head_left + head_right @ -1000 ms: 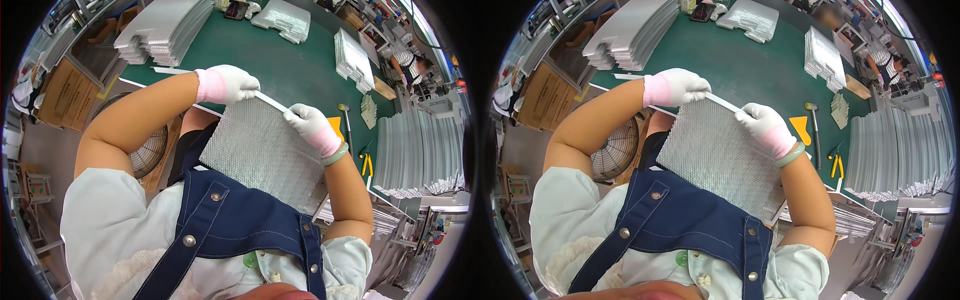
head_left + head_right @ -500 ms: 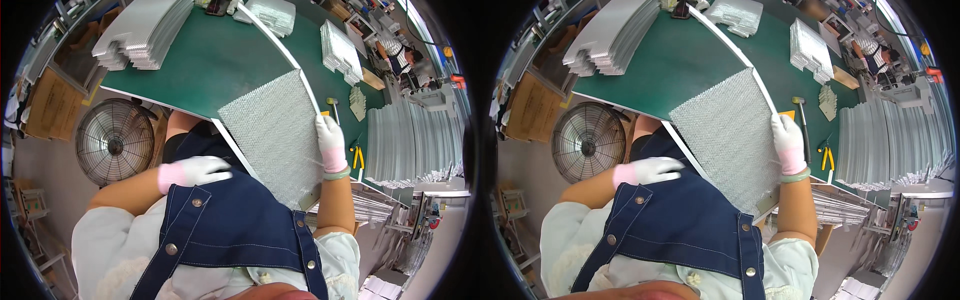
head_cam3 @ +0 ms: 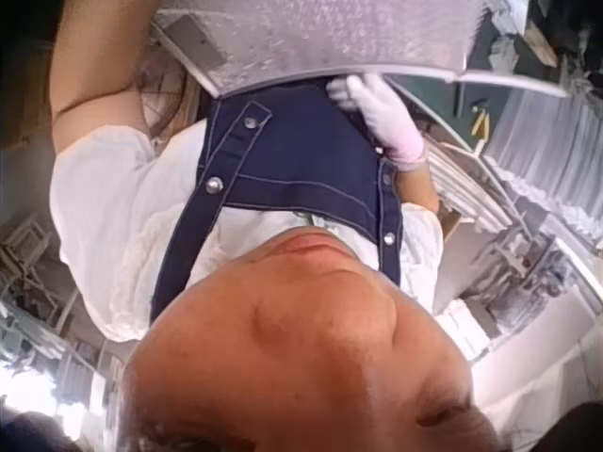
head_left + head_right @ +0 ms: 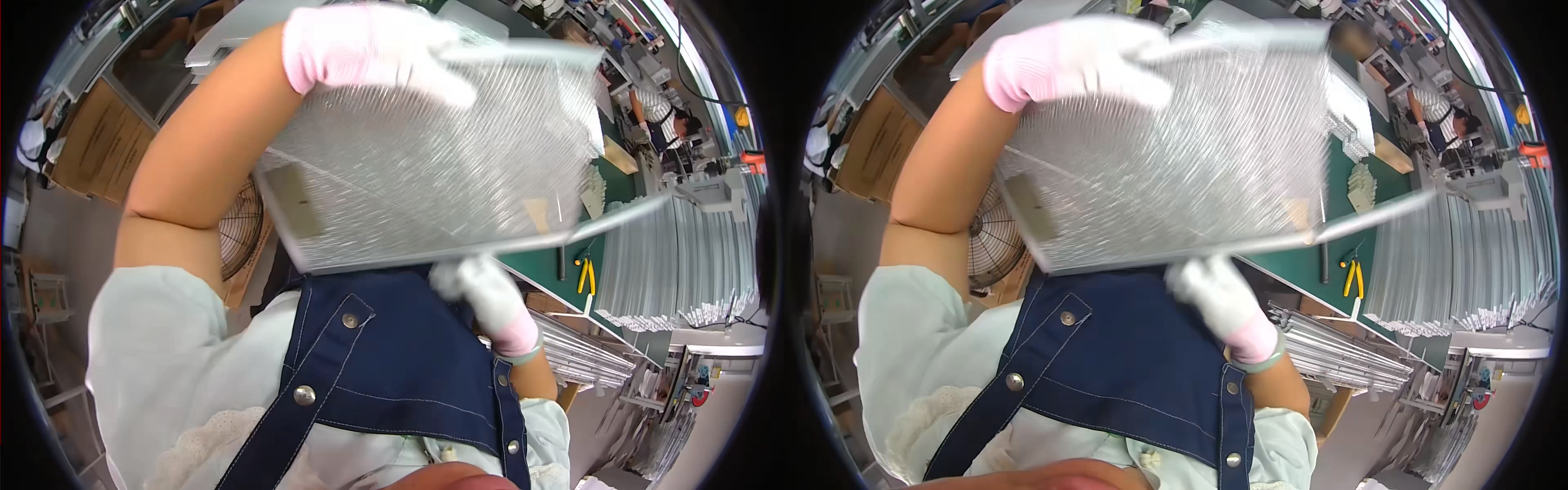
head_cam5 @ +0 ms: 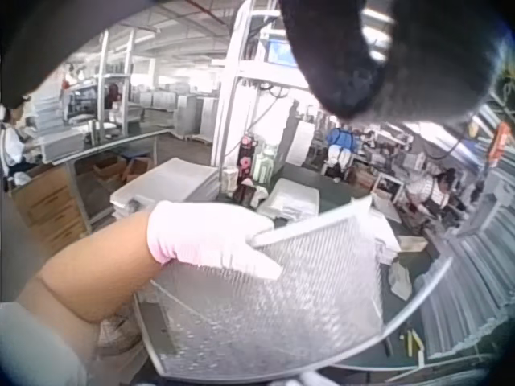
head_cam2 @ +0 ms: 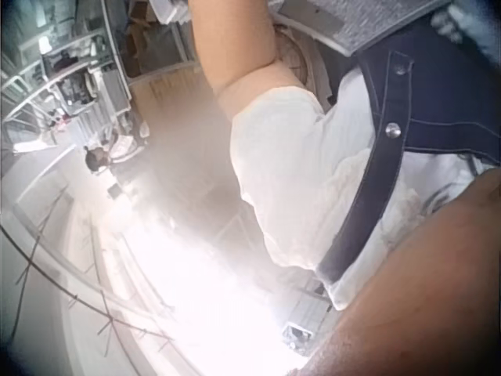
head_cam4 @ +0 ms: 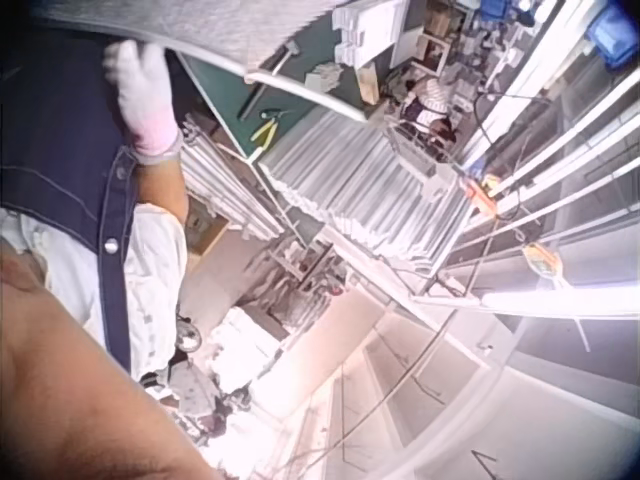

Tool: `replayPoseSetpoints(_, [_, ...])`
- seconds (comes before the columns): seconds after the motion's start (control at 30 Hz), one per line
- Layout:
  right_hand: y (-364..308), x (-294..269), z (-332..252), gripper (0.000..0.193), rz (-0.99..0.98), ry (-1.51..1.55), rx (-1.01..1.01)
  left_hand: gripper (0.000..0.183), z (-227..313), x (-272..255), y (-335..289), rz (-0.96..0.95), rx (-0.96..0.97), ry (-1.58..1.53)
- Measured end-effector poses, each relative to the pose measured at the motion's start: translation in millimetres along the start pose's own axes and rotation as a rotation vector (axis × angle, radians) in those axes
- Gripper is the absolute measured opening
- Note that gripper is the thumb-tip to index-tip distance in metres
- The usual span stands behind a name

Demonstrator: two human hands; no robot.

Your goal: The person assembles metal mesh panels into rectangular frames. They place a mesh sheet on a workbench, position a frame around it, and use a handheld power tool to secure the mesh to the frame. The process is repeated for multiple units, with the person handling the mesh, frame, and tool in a repetitive sequence.

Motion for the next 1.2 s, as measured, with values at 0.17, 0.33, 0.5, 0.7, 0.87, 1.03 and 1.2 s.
replayPoseSetpoints(0.17, [-23.4, -44.6, -55.7, 0.035, -0.285, 0.218, -0.188, 0.050, -35.8, 59.4, 3.4, -0.436, -0.222, 0.222])
replayPoseSetpoints(0.33, [77.5, -52.7, -90.4, 0.032, 0.585, -0.712, -0.674, 0.072, -20.5, 68.8, 8.4, -0.382, -0.015, 0.238])
replayPoseSetpoints(0.5, [95.8, -51.8, -62.5, 0.028, 0.472, -0.758, -0.421, 0.036, -19.9, 48.8, -36.8, -0.124, -0.074, 0.465])
replayPoseSetpoints(0.7, [108.6, -42.9, -57.9, 0.035, 0.414, -0.742, -0.419, 0.028, -44.7, 61.8, -68.0, 0.053, -0.023, 0.796])
replayPoseSetpoints(0.87, [107.9, -39.0, -58.3, 0.037, 0.437, -0.776, -0.403, 0.032, -52.5, 62.4, -64.9, 0.164, 0.166, 0.808])
replayPoseSetpoints(1.03, [107.6, -43.4, -58.3, 0.042, 0.324, -0.727, -0.214, 0.038, -44.0, 68.6, -48.6, 0.019, 0.026, 0.790])
replayPoseSetpoints(1.2, [110.6, -46.8, -66.5, 0.045, 0.213, -0.665, -0.098, 0.038, -49.5, 63.5, -44.0, -0.072, 0.035, 0.745])
Point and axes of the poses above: each hand's wrist, its own y-axis towards the middle knuckle, its own x-axis out of the palm, z = x × y, the point moved 1 cm from there along y, towards the middle knuckle, and after that the axes turned 3 degrees about x, right-handed, at the moved point
